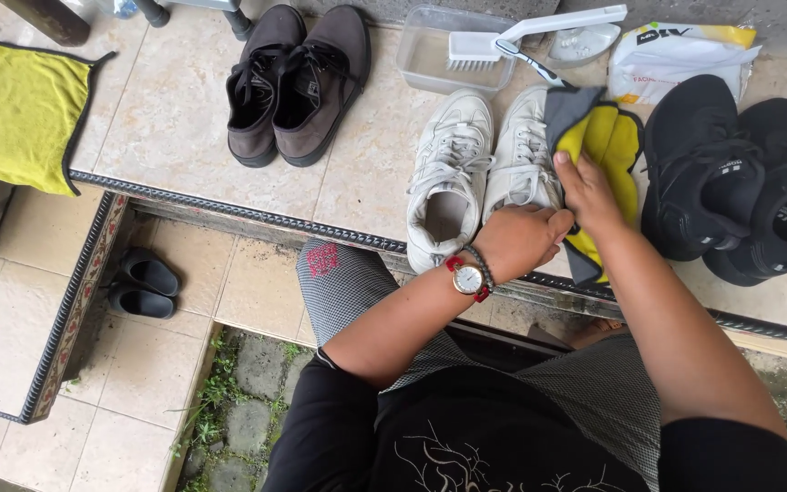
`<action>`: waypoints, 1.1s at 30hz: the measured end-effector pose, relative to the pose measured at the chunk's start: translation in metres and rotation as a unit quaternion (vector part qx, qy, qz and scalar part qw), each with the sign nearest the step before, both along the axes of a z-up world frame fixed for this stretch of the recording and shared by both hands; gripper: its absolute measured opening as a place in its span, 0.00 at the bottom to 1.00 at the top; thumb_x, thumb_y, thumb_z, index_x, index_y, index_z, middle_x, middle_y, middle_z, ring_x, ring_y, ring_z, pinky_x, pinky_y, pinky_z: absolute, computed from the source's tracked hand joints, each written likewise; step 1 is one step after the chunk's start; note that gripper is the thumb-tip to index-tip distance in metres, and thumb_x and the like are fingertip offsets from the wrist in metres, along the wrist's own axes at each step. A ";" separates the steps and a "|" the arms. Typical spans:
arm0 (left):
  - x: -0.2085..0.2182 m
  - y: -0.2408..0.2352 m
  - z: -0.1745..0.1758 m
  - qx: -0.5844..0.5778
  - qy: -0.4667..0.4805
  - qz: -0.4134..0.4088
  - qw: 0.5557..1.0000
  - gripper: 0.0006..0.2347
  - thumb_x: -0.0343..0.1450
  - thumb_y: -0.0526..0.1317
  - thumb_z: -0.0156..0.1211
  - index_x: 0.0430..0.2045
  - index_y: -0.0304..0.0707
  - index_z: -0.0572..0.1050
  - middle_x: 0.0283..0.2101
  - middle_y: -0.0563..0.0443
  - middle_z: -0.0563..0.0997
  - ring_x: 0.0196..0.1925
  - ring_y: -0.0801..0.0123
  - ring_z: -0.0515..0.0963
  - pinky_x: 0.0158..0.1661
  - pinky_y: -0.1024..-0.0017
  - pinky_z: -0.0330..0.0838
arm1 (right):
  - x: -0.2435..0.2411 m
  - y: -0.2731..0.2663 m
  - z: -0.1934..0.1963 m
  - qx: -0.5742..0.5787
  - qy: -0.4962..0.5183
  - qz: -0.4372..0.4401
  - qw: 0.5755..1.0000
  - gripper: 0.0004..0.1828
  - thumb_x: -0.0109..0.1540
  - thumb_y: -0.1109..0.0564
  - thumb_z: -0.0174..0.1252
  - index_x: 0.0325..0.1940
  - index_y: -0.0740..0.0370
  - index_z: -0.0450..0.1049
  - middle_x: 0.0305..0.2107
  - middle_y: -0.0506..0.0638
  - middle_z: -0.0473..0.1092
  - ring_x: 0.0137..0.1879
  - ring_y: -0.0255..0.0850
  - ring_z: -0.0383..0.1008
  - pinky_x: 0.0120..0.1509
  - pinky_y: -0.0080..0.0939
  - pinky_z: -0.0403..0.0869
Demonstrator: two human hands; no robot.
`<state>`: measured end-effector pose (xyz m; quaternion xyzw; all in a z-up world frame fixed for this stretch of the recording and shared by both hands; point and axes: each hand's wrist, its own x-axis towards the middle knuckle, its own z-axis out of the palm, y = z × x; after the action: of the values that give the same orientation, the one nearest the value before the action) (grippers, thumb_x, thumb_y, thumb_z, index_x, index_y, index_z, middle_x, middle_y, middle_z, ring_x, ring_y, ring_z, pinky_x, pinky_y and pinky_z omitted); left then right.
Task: The person ties the laces of a white sneaker, then wipes the shoe with a yellow cloth. The person then uses a small brush to clean the shoe's surface.
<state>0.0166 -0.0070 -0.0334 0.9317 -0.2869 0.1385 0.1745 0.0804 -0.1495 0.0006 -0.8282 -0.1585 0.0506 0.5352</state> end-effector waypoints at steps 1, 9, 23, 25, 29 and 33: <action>-0.002 -0.003 0.001 -0.001 0.001 -0.001 1.000 0.18 0.65 0.47 0.67 0.45 0.50 0.68 0.34 0.58 0.82 0.38 0.63 0.83 0.39 0.64 0.78 | -0.007 -0.008 -0.015 -0.001 0.001 -0.001 1.000 0.24 0.78 0.45 0.42 0.67 0.67 0.68 0.59 0.64 0.67 0.68 0.52 0.62 0.73 0.67 0.59; 0.003 0.025 0.102 0.242 0.041 0.102 0.964 0.53 0.48 0.84 0.58 0.61 0.50 0.60 0.68 0.38 0.58 0.71 0.44 0.55 0.65 0.43 0.52 | -0.035 -0.021 -0.017 0.031 0.049 -0.047 0.997 0.25 0.78 0.45 0.39 0.66 0.65 0.70 0.60 0.60 0.68 0.68 0.49 0.63 0.74 0.62 0.59; 0.029 0.029 0.072 0.202 0.162 0.049 0.965 0.45 0.54 0.78 0.55 0.63 0.54 0.63 0.66 0.41 0.66 0.67 0.36 0.69 0.60 0.48 0.63 | -0.024 -0.019 -0.035 -0.014 0.057 -0.064 0.996 0.24 0.78 0.42 0.41 0.60 0.61 0.75 0.54 0.57 0.71 0.64 0.49 0.67 0.72 0.58 0.62; 0.025 0.027 0.073 0.199 0.170 0.046 0.964 0.44 0.55 0.76 0.55 0.63 0.53 0.62 0.67 0.39 0.65 0.68 0.35 0.67 0.61 0.47 0.63 | -0.029 -0.024 -0.032 -0.016 0.084 -0.078 0.993 0.26 0.78 0.40 0.42 0.58 0.61 0.76 0.51 0.56 0.73 0.61 0.47 0.69 0.70 0.56 0.64; 0.016 0.017 0.073 0.241 0.172 0.065 0.953 0.42 0.60 0.72 0.55 0.66 0.50 0.59 0.70 0.37 0.59 0.71 0.33 0.60 0.64 0.47 0.60 | 0.004 -0.011 -0.010 0.026 0.045 -0.112 0.992 0.27 0.78 0.34 0.40 0.57 0.56 0.75 0.48 0.50 0.71 0.57 0.42 0.67 0.68 0.51 0.63; 0.013 0.012 0.071 0.279 0.180 0.073 0.940 0.42 0.63 0.70 0.56 0.68 0.47 0.54 0.72 0.35 0.54 0.74 0.32 0.55 0.66 0.46 0.55 | 0.050 0.027 0.008 -0.070 -0.018 -0.029 0.997 0.29 0.77 0.31 0.45 0.56 0.54 0.77 0.40 0.54 0.74 0.54 0.51 0.74 0.60 0.56 0.69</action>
<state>0.0300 0.0051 0.0374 0.9709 -0.2086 -0.1050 -0.0538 0.1302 -0.1228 0.0082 -0.8685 -0.1402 0.0312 0.4744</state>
